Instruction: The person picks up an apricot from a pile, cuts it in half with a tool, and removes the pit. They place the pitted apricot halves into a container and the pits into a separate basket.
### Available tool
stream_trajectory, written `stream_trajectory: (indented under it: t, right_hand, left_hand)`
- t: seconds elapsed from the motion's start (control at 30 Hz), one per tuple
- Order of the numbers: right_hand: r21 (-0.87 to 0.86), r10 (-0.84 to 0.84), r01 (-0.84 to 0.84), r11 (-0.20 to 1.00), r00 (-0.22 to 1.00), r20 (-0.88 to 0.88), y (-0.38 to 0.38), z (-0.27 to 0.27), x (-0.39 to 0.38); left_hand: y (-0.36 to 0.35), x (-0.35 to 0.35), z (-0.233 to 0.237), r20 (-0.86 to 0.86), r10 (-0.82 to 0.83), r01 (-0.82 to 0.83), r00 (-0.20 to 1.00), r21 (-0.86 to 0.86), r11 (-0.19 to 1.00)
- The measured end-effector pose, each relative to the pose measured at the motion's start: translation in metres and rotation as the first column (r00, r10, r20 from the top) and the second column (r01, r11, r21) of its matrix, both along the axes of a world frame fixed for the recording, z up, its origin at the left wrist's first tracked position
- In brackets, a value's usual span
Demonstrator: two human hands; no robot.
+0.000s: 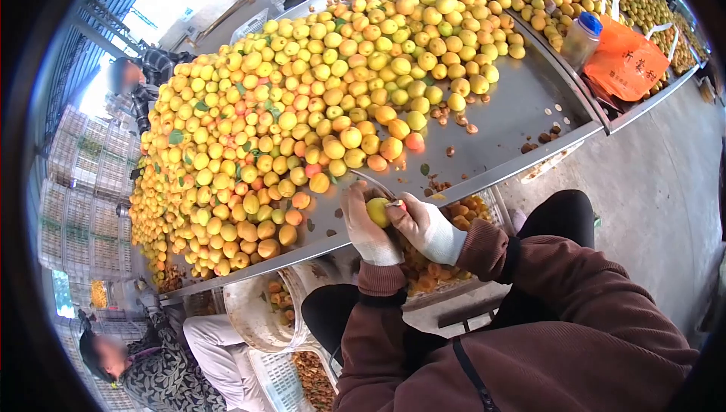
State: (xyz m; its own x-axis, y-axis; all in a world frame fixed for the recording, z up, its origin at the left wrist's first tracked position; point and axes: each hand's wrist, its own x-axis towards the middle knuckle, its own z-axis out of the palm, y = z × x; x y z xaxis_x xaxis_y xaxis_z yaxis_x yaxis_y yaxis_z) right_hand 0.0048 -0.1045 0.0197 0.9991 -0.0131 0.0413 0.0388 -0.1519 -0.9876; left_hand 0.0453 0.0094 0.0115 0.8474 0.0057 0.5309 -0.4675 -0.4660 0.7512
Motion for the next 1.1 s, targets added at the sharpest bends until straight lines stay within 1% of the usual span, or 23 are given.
stream_trajectory:
  t: [0.07,0.1,0.13,0.2,0.23,0.27,0.3,0.33,0.4,0.43,0.47,0.5,0.53,0.57,0.63,0.77,0.83,0.87,0.93,0.97,1.03,1.07,1.1]
  right_hand:
    - [-0.070,0.030,-0.028,0.997,0.999,0.024,-0.002,0.003,0.002]
    - [-0.151,0.039,-0.029,0.988,0.997,0.066,-0.004,0.006,0.000]
    - [-0.147,0.037,-0.027,0.989,0.997,0.068,-0.007,0.011,0.001]
    - [-0.458,0.100,-0.032,0.889,0.987,0.124,-0.013,0.018,0.002]
    - [-0.516,0.075,0.079,0.853,0.960,0.270,-0.013,0.001,0.008]
    - [-0.526,0.039,0.092,0.846,0.972,0.233,-0.015,-0.001,0.013]
    - [-0.489,0.014,0.105,0.866,0.972,0.234,-0.017,-0.002,0.012]
    - [-0.457,-0.002,0.112,0.883,0.972,0.235,-0.018,-0.001,0.012]
    - [-0.206,0.020,0.014,0.978,0.987,0.161,-0.004,0.004,0.009]
    - [-0.135,0.075,-0.062,0.989,0.993,0.091,-0.002,0.008,0.003]
    - [-0.088,0.102,-0.099,0.991,0.994,0.036,0.002,0.011,-0.002]
    - [-0.098,0.120,-0.120,0.988,0.993,-0.003,0.003,0.010,-0.004]
    - [-0.106,0.137,-0.141,0.984,0.990,-0.041,0.004,0.009,-0.007]
    - [-0.105,0.135,-0.139,0.985,0.990,-0.043,0.005,0.007,-0.008]
    - [-0.100,0.121,-0.130,0.986,0.989,-0.089,0.008,0.002,-0.008]
    - [-0.068,0.086,-0.092,0.993,0.992,-0.088,0.014,-0.001,-0.014]
    - [-0.032,0.089,-0.095,0.995,0.987,-0.136,0.014,-0.003,-0.015]
    - [-0.030,0.086,-0.091,0.995,0.986,-0.143,0.015,-0.006,-0.015]
    - [-0.016,0.067,-0.070,0.997,0.987,-0.149,0.015,-0.015,-0.014]
    - [-0.015,0.064,-0.067,0.998,0.987,-0.144,0.013,-0.015,-0.011]
    - [-0.011,0.039,-0.041,0.999,0.990,-0.133,0.007,-0.014,-0.004]
    - [-0.014,0.027,-0.029,0.999,0.992,-0.124,0.004,-0.011,-0.001]
    - [-0.001,-0.004,0.004,1.000,0.999,-0.046,0.000,-0.008,0.003]
  left_hand:
    - [-0.002,-0.001,0.001,-0.205,-0.059,-0.008,0.977,-0.308,0.951]
    - [-0.002,0.000,0.004,-0.290,-0.136,-0.040,0.947,-0.528,0.848]
    - [0.001,0.004,-0.001,-0.289,-0.136,-0.038,0.948,-0.524,0.851]
    - [0.005,0.010,-0.008,-0.271,-0.133,-0.076,0.954,-0.642,0.763]
    - [0.008,0.008,-0.012,-0.274,-0.134,-0.076,0.952,-0.640,0.764]
    - [0.007,0.005,0.000,-0.187,-0.043,-0.063,0.981,-0.526,0.848]
    - [0.009,0.004,0.008,-0.083,0.033,-0.063,0.996,-0.397,0.915]
    - [0.013,0.005,0.008,-0.083,0.033,-0.063,0.996,-0.395,0.916]
    - [0.016,0.006,0.004,-0.167,0.048,-0.095,0.985,-0.284,0.954]
    - [0.018,0.008,0.001,-0.212,-0.190,-0.009,0.959,-0.689,0.725]
    - [0.014,0.007,0.009,-0.214,-0.192,-0.009,0.958,-0.690,0.724]
    - [0.009,0.004,0.026,-0.268,-0.298,-0.076,0.916,-0.846,0.527]
    - [0.005,0.003,0.034,-0.287,-0.410,-0.169,0.866,-0.939,0.301]
    - [0.004,0.004,0.032,-0.289,-0.412,-0.169,0.864,-0.938,0.302]
    - [0.004,0.007,0.024,-0.276,-0.408,-0.131,0.870,-0.928,0.349]
    - [0.001,0.004,0.020,-0.250,-0.402,-0.110,0.881,-0.934,0.340]
    - [0.001,0.004,0.013,-0.204,-0.425,0.010,0.882,-0.893,0.449]
    - [0.001,0.005,0.008,-0.210,-0.428,0.006,0.879,-0.893,0.450]
    - [0.000,0.009,-0.001,-0.138,-0.520,-0.003,0.843,-0.968,0.252]
    - [-0.002,0.008,0.006,-0.135,-0.522,0.002,0.842,-0.968,0.253]
    - [-0.010,0.004,0.026,-0.308,-0.468,-0.162,0.829,-0.931,0.326]
    - [-0.012,0.008,0.021,-0.299,-0.479,-0.149,0.825,-0.933,0.326]
    - [-0.012,0.014,0.011,-0.255,-0.471,-0.042,0.845,-0.909,0.415]
